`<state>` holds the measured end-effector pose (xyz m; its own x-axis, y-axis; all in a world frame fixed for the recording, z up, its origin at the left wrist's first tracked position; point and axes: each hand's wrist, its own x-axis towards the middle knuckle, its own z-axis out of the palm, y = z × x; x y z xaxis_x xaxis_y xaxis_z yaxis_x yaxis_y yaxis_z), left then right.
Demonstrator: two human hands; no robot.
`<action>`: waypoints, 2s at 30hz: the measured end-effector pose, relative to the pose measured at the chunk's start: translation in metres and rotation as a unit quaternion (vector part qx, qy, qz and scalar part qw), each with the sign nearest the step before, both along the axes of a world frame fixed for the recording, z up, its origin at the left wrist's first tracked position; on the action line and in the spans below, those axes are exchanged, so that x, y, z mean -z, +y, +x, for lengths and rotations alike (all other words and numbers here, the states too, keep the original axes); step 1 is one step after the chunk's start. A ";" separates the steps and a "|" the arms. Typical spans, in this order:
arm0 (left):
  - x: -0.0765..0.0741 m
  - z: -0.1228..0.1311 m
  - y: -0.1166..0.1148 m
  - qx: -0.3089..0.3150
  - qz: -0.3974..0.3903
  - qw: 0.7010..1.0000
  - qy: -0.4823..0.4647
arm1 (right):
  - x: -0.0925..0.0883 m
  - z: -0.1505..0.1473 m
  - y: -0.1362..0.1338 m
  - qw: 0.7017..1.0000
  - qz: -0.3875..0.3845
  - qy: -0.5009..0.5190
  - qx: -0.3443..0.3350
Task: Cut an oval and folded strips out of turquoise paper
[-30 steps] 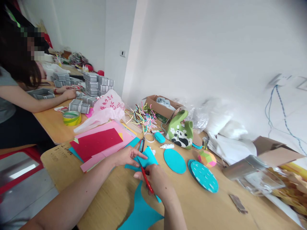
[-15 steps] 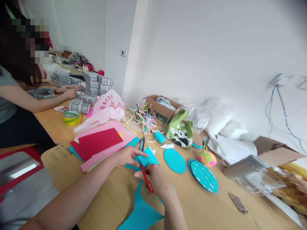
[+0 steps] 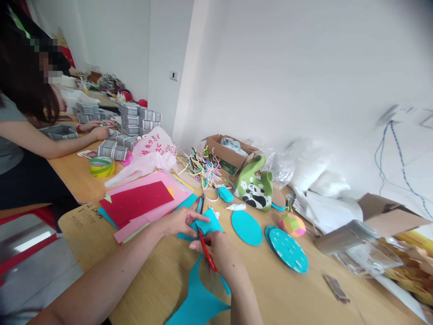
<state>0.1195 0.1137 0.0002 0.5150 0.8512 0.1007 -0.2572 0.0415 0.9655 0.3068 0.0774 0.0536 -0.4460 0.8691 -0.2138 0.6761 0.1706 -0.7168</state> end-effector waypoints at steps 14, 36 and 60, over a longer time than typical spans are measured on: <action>0.001 -0.011 0.002 0.014 -0.013 1.000 -0.010 | -0.047 0.052 -0.049 0.996 -0.040 0.019 0.083; -0.014 -0.011 -0.005 0.024 -0.040 0.999 0.000 | 0.029 0.084 -0.112 0.909 0.304 -0.122 0.257; -0.013 -0.012 -0.005 0.012 -0.071 0.997 -0.013 | 0.051 0.078 -0.057 0.931 0.173 0.164 0.278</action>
